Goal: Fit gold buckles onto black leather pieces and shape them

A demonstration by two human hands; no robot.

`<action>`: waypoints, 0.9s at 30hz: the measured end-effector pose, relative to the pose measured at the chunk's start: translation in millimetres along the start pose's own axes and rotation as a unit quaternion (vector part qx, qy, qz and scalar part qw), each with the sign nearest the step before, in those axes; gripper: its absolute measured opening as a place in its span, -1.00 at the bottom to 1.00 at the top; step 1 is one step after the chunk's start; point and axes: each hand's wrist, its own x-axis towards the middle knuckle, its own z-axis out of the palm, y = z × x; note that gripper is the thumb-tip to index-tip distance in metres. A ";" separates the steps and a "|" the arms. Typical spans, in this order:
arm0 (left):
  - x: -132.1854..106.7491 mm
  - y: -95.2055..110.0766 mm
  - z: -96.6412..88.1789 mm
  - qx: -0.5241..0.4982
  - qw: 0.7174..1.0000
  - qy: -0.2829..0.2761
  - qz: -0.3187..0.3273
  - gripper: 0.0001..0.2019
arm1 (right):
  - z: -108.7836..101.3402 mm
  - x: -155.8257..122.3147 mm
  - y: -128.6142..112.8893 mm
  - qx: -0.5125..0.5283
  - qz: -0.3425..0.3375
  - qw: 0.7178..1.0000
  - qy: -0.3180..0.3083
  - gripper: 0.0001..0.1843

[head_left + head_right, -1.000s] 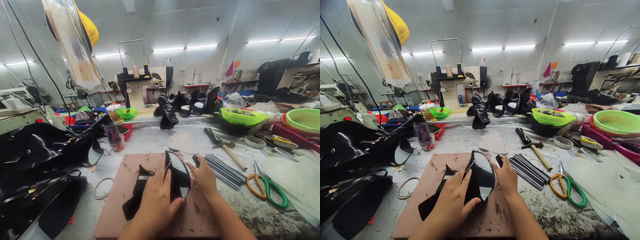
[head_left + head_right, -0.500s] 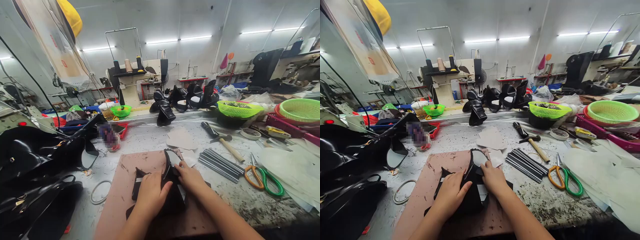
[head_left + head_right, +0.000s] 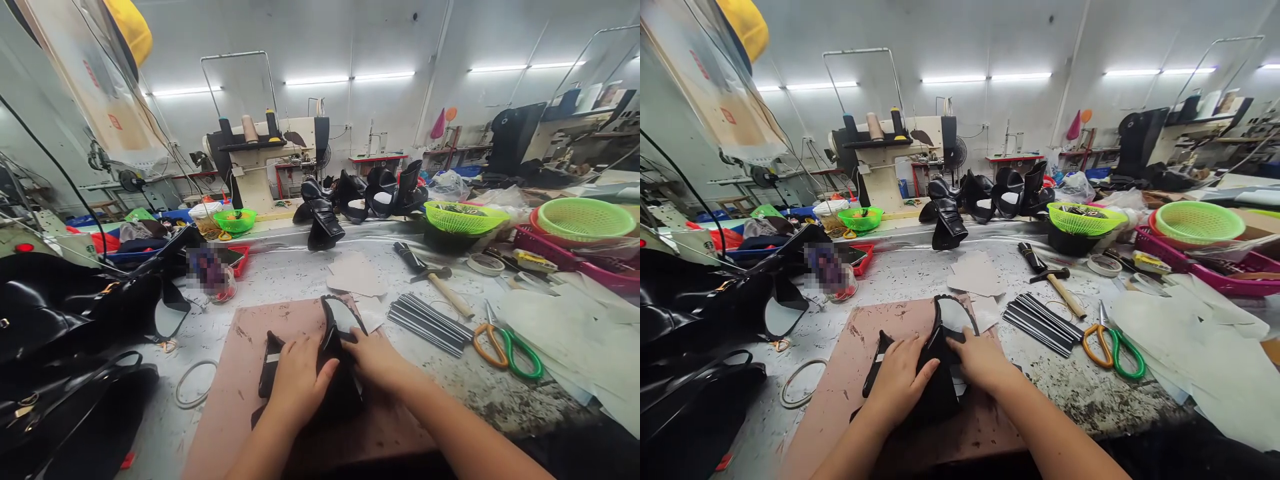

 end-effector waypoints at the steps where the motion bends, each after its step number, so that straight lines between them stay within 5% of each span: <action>1: -4.2 0.4 3.2 0.008 0.999 0.021 0.029 -0.55 | 2.4 -3.7 5.1 0.028 -0.007 1.000 0.010 -0.41; 4: -18.9 5.1 15.4 0.021 0.991 0.049 0.120 -0.53 | 7.9 -15.7 26.5 0.121 -0.004 0.990 0.072 -0.51; 6: -26.4 10.5 24.0 0.024 0.990 0.009 0.142 -0.47 | 9.4 -24.9 42.6 0.170 0.027 0.976 0.131 -0.59; 9: -28.3 18.8 32.7 0.028 0.991 -0.087 0.097 -0.33 | 9.2 -39.9 57.0 0.279 0.087 0.927 0.235 -0.41; 12: -23.7 22.8 31.3 0.011 0.990 -0.125 0.060 -0.30 | 6.7 -53.8 45.6 0.403 0.058 0.868 0.286 -0.40; 17: -30.1 22.2 9.7 -0.148 0.987 -0.016 0.052 -0.54 | 1.0 -70.0 -8.4 0.375 -0.082 0.880 0.279 -0.78; 21: -42.4 26.2 -9.4 -0.379 0.921 0.084 0.024 -0.74 | -2.9 -77.6 -33.4 0.338 -0.163 0.888 0.266 -0.89; 24: -47.0 31.8 -20.5 -0.478 0.875 0.076 -0.032 -0.81 | -2.0 -81.7 -39.4 0.306 -0.191 0.896 0.259 -0.92; 27: -50.0 33.3 -27.8 -0.503 0.859 0.053 -0.075 -0.77 | 1.1 -84.3 -41.6 0.236 -0.208 0.894 0.318 -0.82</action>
